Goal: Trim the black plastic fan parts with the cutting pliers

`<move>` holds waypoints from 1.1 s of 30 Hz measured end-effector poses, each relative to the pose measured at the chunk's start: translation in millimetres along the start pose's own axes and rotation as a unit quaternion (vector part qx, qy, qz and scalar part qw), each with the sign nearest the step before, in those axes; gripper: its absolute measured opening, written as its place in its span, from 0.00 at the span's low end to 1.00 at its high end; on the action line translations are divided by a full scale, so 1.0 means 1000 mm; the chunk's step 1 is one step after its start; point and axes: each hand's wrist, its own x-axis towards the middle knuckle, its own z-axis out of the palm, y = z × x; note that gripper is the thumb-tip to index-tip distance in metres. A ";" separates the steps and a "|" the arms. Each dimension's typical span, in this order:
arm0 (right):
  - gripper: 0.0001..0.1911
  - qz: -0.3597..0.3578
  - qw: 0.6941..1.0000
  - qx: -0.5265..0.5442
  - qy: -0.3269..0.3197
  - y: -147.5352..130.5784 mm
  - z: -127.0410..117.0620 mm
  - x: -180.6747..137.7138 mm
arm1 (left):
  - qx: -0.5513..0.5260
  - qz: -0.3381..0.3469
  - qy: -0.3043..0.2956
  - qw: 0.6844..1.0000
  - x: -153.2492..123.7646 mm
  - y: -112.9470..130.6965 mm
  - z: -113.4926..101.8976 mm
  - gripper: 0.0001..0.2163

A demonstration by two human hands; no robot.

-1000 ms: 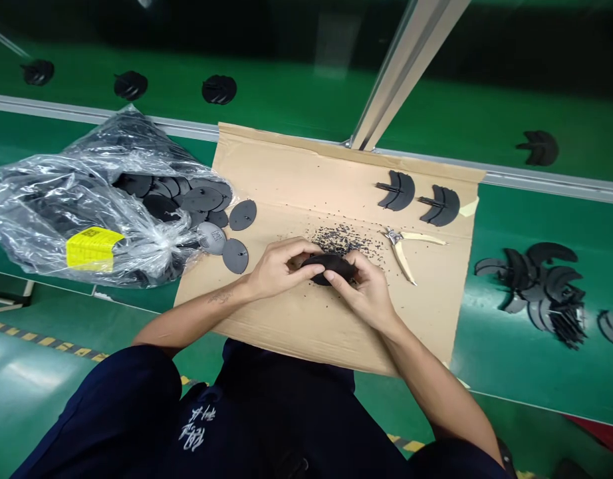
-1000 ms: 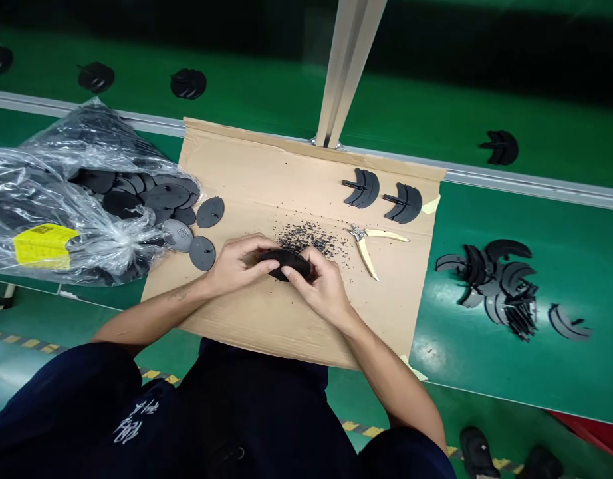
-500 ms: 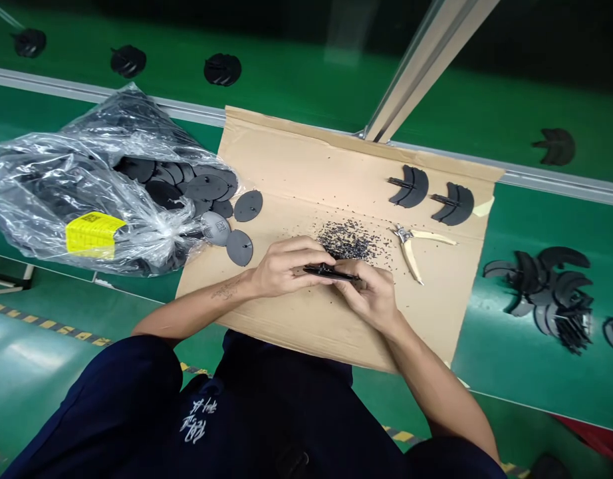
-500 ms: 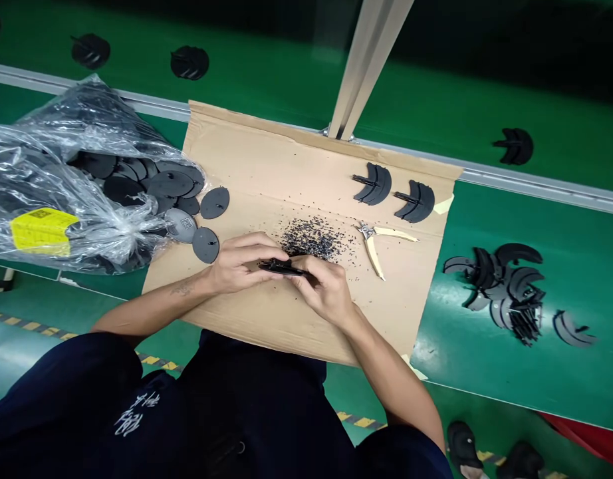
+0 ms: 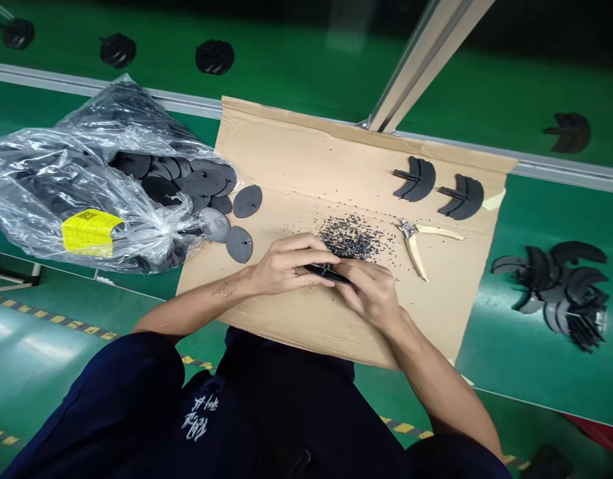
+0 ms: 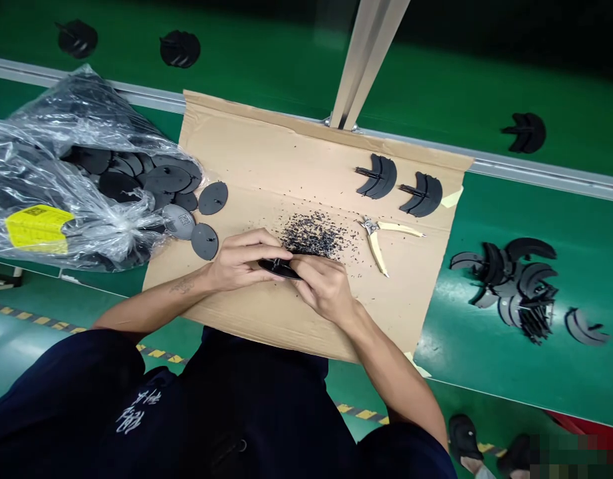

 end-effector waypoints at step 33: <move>0.06 -0.002 0.999 -0.040 -0.020 0.002 0.002 -0.004 | 0.045 0.018 -0.019 0.999 -0.003 0.002 -0.001 0.11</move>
